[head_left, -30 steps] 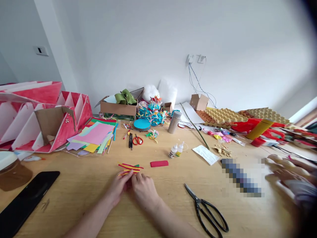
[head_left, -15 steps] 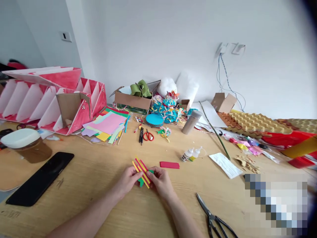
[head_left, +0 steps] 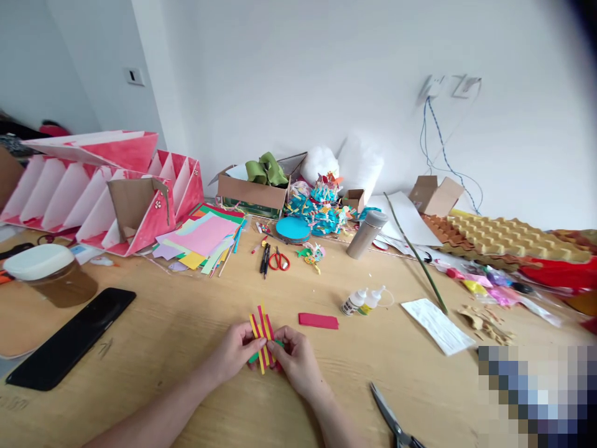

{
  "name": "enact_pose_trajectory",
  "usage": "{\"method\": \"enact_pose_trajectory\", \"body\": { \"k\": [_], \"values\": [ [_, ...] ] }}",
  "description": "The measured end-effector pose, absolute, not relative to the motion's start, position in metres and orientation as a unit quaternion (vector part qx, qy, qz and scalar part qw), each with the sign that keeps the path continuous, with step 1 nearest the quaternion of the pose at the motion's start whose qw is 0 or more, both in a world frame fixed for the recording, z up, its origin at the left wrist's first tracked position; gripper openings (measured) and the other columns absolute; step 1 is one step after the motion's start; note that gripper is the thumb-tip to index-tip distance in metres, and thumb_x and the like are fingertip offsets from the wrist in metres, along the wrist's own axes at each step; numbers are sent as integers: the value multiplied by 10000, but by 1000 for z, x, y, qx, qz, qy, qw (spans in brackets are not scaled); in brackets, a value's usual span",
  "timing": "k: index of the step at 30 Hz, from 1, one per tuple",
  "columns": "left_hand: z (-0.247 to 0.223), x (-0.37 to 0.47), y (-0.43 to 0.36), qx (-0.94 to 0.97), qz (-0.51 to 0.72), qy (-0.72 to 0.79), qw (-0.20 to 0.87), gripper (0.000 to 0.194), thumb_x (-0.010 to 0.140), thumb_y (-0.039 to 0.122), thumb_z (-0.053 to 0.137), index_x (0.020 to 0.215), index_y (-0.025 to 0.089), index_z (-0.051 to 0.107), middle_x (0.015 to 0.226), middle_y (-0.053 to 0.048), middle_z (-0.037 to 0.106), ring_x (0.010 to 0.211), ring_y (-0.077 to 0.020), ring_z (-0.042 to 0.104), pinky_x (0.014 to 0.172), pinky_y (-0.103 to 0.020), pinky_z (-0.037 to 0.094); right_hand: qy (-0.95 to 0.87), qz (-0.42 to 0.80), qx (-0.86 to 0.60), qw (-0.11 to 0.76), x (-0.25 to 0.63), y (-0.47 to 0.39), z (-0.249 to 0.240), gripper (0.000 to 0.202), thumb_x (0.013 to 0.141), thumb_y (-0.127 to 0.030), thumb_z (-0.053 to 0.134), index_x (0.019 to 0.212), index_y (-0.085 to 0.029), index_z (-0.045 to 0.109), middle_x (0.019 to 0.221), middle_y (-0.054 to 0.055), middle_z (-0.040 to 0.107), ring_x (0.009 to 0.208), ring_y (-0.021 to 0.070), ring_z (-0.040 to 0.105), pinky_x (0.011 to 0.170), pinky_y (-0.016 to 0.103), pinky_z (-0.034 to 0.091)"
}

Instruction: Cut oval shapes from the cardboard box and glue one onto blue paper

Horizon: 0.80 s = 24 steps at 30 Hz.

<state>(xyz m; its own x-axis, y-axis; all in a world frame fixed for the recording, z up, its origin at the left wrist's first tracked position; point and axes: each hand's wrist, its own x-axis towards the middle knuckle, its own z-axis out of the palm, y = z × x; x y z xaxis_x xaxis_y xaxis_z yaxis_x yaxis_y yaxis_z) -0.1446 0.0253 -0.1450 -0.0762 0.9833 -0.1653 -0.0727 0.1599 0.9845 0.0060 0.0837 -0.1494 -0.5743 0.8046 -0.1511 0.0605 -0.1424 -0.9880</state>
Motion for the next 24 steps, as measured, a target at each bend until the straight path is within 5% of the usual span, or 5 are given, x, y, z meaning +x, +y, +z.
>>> {"method": "enact_pose_trajectory", "body": {
  "k": [9, 15, 24],
  "values": [
    [-150, -145, 25, 441, 488, 545, 520, 438, 771, 561, 629, 871, 136, 589, 646, -7, 618, 501, -125, 563, 437, -227, 448, -580, 642, -384, 322, 2, 79, -155, 507, 671, -663, 688, 713, -180, 539, 546, -31, 547, 425, 102, 486, 421, 230, 392],
    [-160, -142, 24, 460, 476, 559, 500, 563, 796, 534, 603, 1185, 138, 510, 673, 37, 546, 489, -98, 480, 427, -214, 414, -554, 579, -423, 422, 9, 90, -161, 463, 710, -621, 683, 790, -185, 550, 548, -31, 545, 435, 121, 490, 414, 237, 389],
    [-159, -140, 23, 488, 458, 577, 469, 439, 827, 384, 579, 1202, 159, 547, 672, 42, 532, 491, -86, 451, 462, -211, 368, -544, 541, -482, 423, 14, 97, -154, 506, 714, -590, 683, 954, -166, 544, 597, -33, 609, 381, 102, 454, 343, 213, 351]
  ]
}}
